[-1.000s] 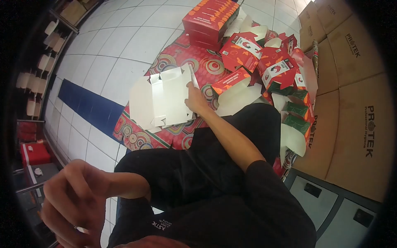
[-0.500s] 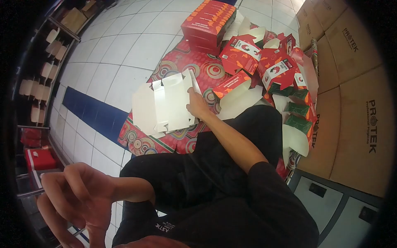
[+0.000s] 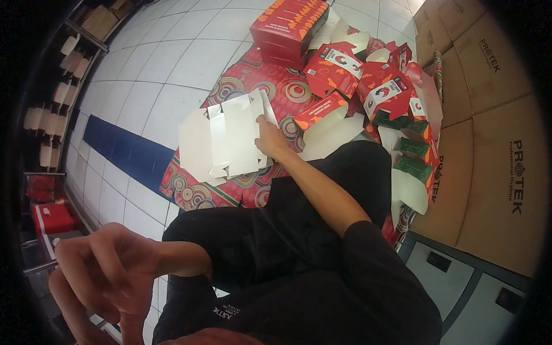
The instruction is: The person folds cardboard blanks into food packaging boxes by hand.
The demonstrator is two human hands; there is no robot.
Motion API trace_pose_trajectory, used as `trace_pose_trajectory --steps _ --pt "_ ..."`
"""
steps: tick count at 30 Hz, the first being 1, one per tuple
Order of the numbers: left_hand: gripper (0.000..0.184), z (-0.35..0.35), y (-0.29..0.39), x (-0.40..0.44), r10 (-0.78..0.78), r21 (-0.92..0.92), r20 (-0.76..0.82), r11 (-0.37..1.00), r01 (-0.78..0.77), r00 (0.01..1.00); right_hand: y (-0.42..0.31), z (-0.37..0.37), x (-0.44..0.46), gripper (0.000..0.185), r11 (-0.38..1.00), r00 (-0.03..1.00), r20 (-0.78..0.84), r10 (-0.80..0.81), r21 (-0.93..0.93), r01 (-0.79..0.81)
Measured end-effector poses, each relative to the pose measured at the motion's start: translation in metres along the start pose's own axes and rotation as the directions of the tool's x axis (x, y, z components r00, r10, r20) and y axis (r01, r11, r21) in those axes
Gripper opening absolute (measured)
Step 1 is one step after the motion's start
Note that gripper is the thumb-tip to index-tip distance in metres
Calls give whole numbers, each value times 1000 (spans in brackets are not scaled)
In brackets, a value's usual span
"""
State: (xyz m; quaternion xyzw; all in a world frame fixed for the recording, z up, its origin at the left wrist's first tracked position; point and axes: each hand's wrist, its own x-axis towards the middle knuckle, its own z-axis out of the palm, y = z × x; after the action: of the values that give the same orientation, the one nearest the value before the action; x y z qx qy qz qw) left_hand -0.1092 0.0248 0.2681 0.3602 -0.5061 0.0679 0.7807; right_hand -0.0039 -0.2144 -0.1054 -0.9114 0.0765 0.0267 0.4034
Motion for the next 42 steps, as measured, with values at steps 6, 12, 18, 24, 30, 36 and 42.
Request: trace_pose_trajectory --steps 6,12,18,24,30,36,42 --pt "27 -6 -1 -7 -1 35 11 999 0 1000 -5 -2 -1 60 1000 1000 1 -5 10 5" --pt "27 -2 -1 -4 36 80 -6 996 -35 999 -3 -1 0 60 1000 1000 -2 -28 3 28" --pt "28 -1 1 -1 33 109 9 993 -34 999 -3 -1 0 60 1000 1000 25 -4 -6 4" --pt "26 5 0 -7 42 116 -52 993 -36 998 -2 0 -2 60 1000 1000 18 -19 -8 19" --pt "22 3 2 -22 79 138 -171 989 -55 982 -1 1 -2 60 999 999 5 -36 -4 37" --pt "22 5 -6 -22 173 123 -184 981 -152 967 -2 1 -1 60 1000 1000 19 -11 7 11" --pt "30 0 1 -3 117 212 -9 971 -113 993 -5 -1 -2 61 1000 999 31 -13 -12 14"
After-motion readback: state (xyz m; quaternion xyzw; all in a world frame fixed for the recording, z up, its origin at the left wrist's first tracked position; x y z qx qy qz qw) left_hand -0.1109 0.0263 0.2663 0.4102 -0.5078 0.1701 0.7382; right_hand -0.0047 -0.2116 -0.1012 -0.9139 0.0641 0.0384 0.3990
